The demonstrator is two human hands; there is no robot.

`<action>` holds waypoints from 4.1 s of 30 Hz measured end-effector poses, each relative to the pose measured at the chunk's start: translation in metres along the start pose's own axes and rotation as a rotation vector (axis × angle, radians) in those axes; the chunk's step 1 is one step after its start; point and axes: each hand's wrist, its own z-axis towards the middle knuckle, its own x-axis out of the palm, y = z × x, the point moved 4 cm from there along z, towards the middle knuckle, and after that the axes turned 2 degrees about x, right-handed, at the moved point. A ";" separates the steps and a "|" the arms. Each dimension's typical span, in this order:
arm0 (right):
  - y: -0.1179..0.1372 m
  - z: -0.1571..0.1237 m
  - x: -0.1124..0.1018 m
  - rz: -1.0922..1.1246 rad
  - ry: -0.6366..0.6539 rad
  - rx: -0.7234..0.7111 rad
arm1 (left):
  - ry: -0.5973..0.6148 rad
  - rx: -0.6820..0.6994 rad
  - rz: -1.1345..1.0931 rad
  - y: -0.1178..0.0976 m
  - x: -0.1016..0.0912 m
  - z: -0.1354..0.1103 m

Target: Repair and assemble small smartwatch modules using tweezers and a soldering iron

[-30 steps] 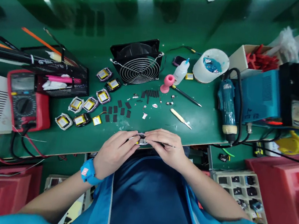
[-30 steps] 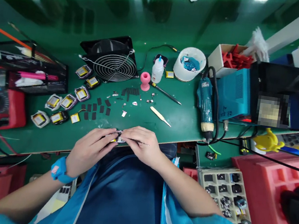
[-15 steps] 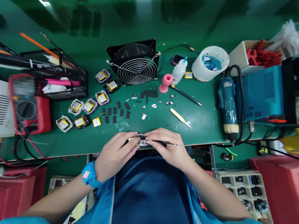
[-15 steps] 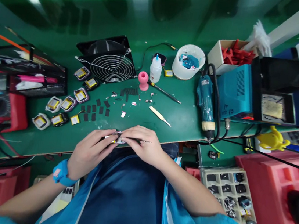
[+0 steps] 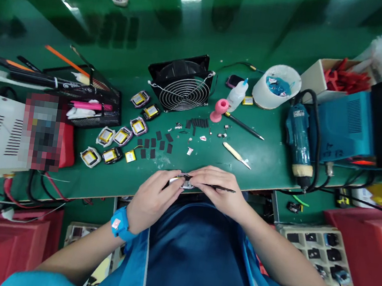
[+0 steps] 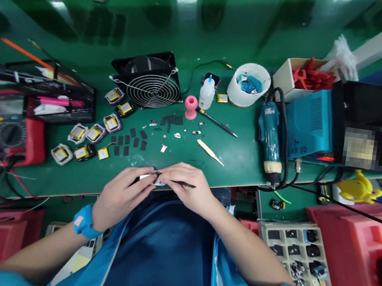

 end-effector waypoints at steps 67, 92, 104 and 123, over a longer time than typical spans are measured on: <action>0.024 -0.004 -0.057 -0.831 -0.066 0.075 | -0.010 -0.194 -0.240 0.017 -0.013 -0.011; 0.012 -0.006 0.032 -0.256 -0.162 0.351 | 0.152 -0.249 -0.260 0.022 0.006 0.021; 0.004 -0.006 0.029 -0.035 -0.174 0.524 | -0.173 -0.699 -0.783 0.017 0.016 -0.003; -0.006 -0.001 0.015 0.465 -0.041 0.735 | -0.162 -0.915 -1.362 0.008 0.019 0.000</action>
